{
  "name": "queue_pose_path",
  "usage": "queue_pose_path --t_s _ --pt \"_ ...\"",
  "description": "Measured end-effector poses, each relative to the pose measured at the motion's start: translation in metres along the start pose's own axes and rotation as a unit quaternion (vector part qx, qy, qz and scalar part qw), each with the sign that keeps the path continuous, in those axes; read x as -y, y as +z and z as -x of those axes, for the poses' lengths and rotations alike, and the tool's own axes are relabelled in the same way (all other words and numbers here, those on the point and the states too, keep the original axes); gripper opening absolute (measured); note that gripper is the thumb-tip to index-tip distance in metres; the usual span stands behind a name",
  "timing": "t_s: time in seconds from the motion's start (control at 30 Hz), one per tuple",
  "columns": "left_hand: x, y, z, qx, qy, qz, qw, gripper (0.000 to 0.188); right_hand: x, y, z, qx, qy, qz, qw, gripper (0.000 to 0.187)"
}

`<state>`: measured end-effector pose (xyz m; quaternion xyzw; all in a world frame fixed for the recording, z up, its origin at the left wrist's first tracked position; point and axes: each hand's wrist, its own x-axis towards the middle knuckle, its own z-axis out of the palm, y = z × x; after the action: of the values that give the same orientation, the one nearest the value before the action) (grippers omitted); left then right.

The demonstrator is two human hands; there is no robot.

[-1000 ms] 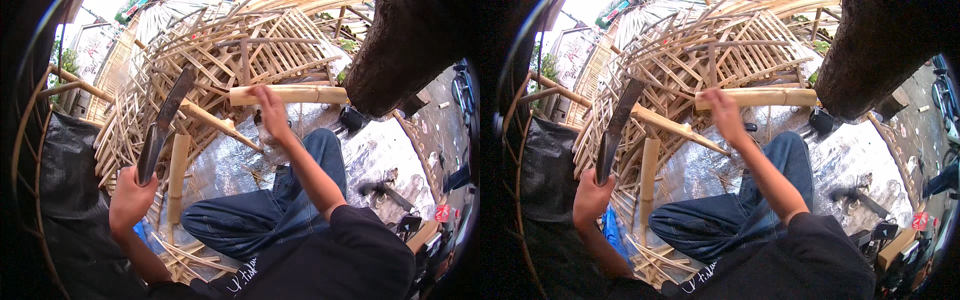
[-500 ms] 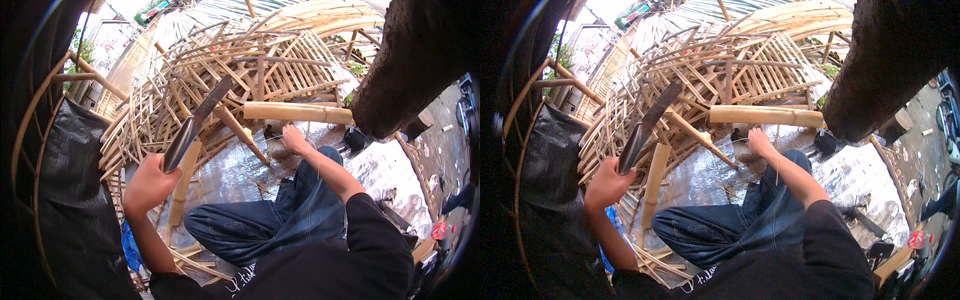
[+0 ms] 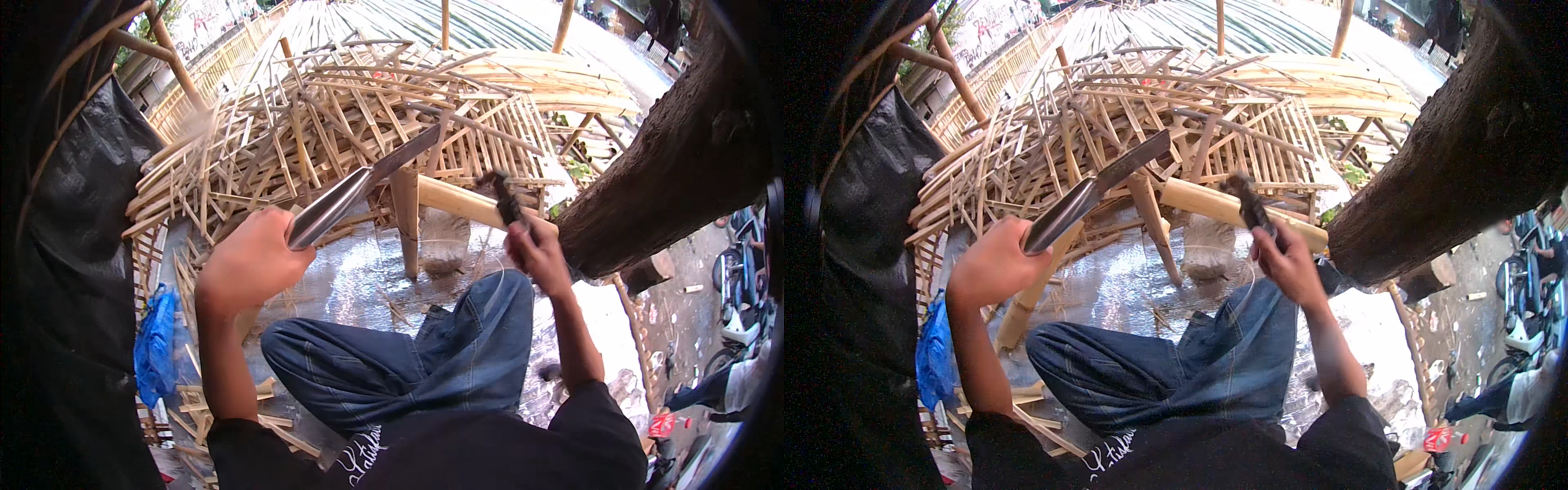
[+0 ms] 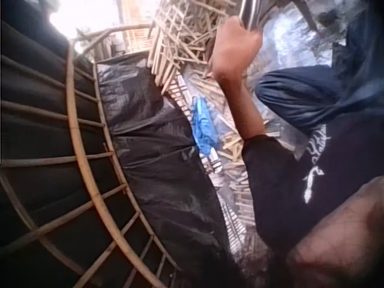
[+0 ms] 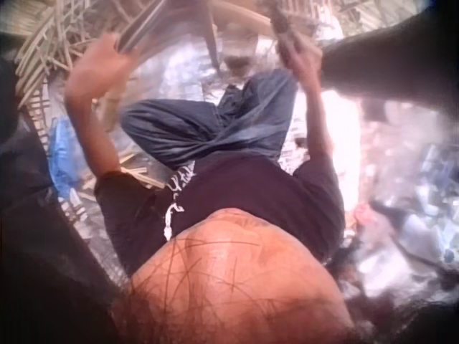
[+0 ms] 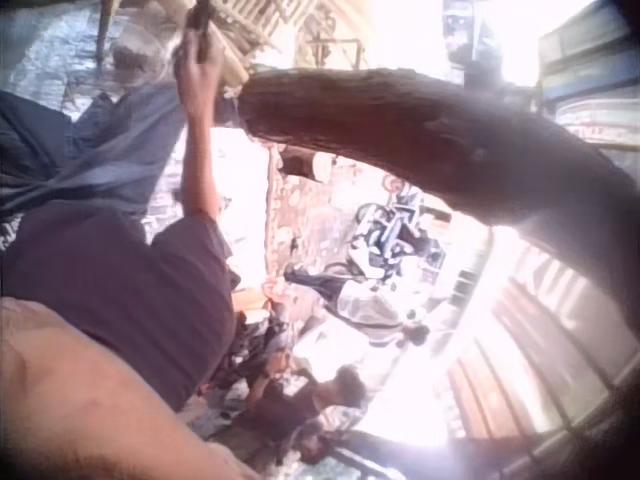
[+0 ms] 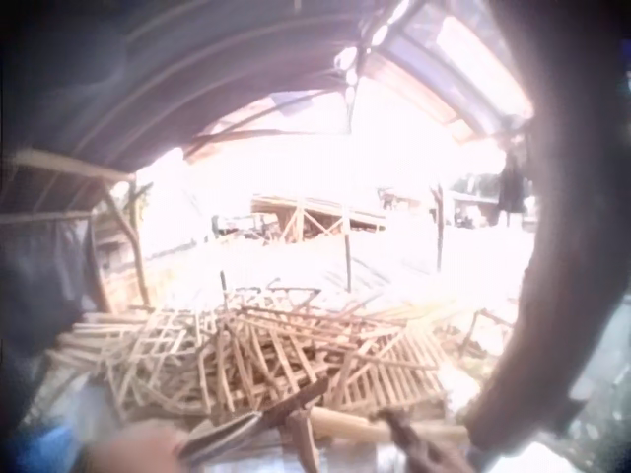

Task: The person splits and trims bamboo poles by placing a knife against the bamboo and striking it with a hammer.

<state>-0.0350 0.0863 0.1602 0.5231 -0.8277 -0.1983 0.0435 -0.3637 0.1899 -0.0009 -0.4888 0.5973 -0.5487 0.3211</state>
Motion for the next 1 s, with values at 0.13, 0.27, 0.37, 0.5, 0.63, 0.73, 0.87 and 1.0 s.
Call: queue_pose_path --t_s 0.13,0.27,0.37,0.5,0.63,0.73,0.87,1.0 --pt "-0.001 0.004 -0.008 -0.004 0.007 -0.027 1.0 0.026 0.107 0.0 -0.002 -0.037 -0.157 -0.084 0.983 0.032" --pt "-0.004 0.008 -0.005 0.01 0.018 -0.031 0.999 0.028 0.136 0.009 -0.002 0.017 -0.084 0.034 0.996 0.035" --pt "-0.002 0.011 -0.001 -0.014 0.049 -0.038 0.998 0.029 0.154 -0.001 -0.007 0.113 -0.042 0.186 0.975 0.03" --pt "0.017 0.017 -0.002 -0.055 0.06 -0.035 0.996 0.021 0.19 -0.012 0.009 -0.007 -0.161 0.038 0.986 0.028" --pt "0.015 0.013 0.0 -0.044 0.065 -0.038 0.996 0.022 0.161 0.0 -0.009 0.031 -0.225 -0.219 0.949 0.032" --pt "0.015 0.015 -0.001 -0.061 0.078 -0.047 0.994 0.023 0.153 0.015 -0.01 0.133 -0.074 0.333 0.93 0.028" --pt "0.013 0.009 0.0 -0.024 0.054 -0.041 0.997 0.03 0.189 0.004 -0.003 0.053 -0.15 0.123 0.98 0.032" --pt "0.014 0.012 0.001 -0.054 0.076 -0.031 0.995 0.026 0.197 -0.005 -0.015 0.115 -0.326 -0.166 0.923 0.035"
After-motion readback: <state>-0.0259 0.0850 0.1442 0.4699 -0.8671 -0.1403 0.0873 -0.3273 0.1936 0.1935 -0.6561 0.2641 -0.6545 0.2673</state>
